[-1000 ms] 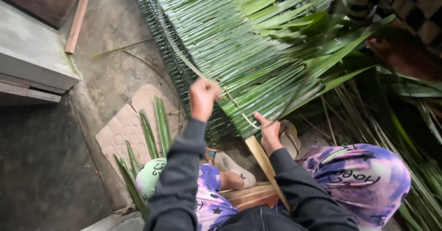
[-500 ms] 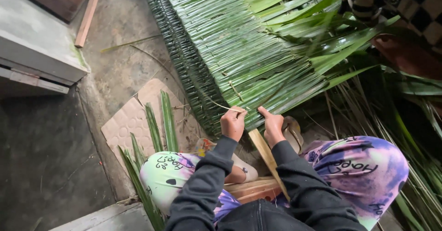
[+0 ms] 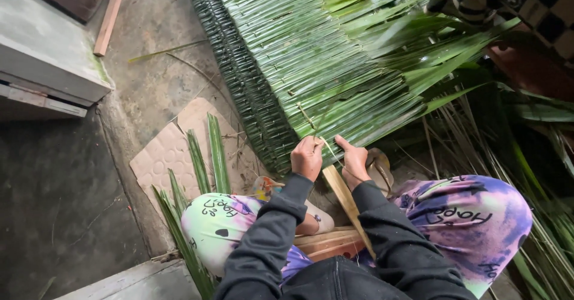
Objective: Weaving individual palm leaves onto a wooden frame to create a thatched panel
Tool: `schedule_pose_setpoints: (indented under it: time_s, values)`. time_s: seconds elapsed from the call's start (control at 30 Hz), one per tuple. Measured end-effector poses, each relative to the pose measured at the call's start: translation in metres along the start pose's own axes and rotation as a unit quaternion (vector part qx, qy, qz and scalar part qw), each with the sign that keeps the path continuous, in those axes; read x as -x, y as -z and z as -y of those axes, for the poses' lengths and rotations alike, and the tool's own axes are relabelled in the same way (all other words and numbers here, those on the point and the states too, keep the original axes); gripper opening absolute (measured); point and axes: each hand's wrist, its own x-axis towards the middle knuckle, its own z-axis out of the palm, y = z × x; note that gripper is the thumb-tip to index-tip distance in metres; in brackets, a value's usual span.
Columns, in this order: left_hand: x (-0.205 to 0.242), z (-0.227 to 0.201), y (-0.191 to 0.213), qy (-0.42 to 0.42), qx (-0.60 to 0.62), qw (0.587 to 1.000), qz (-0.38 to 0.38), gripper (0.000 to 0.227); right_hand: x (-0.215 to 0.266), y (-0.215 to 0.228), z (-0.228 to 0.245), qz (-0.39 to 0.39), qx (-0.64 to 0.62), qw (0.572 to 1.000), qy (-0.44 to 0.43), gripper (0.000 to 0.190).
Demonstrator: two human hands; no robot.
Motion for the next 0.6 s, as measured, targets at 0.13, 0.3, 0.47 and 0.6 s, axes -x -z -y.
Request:
schedule_pose_setpoints:
  time_s: [0.13,0.3,0.47,0.6]
  values:
    - [0.006,0.001,-0.004,-0.004,0.005,1.000,-0.008,0.015,-0.030,0.002,-0.026,-0.010,-0.003,1.000,-0.002,0.069]
    - [0.008,0.005,-0.008,-0.002,-0.002,1.000,-0.016,0.015,-0.046,0.008,-0.040,-0.012,-0.016,1.000,-0.013,0.068]
    - [0.013,0.021,-0.020,-0.052,-0.027,0.998,0.015,0.016,-0.065,0.003,-0.055,-0.024,0.023,0.999,0.003,0.073]
    - [0.006,0.007,-0.007,-0.073,-0.070,0.995,0.021,0.014,-0.044,0.006,-0.036,-0.015,0.032,0.999,0.007,0.074]
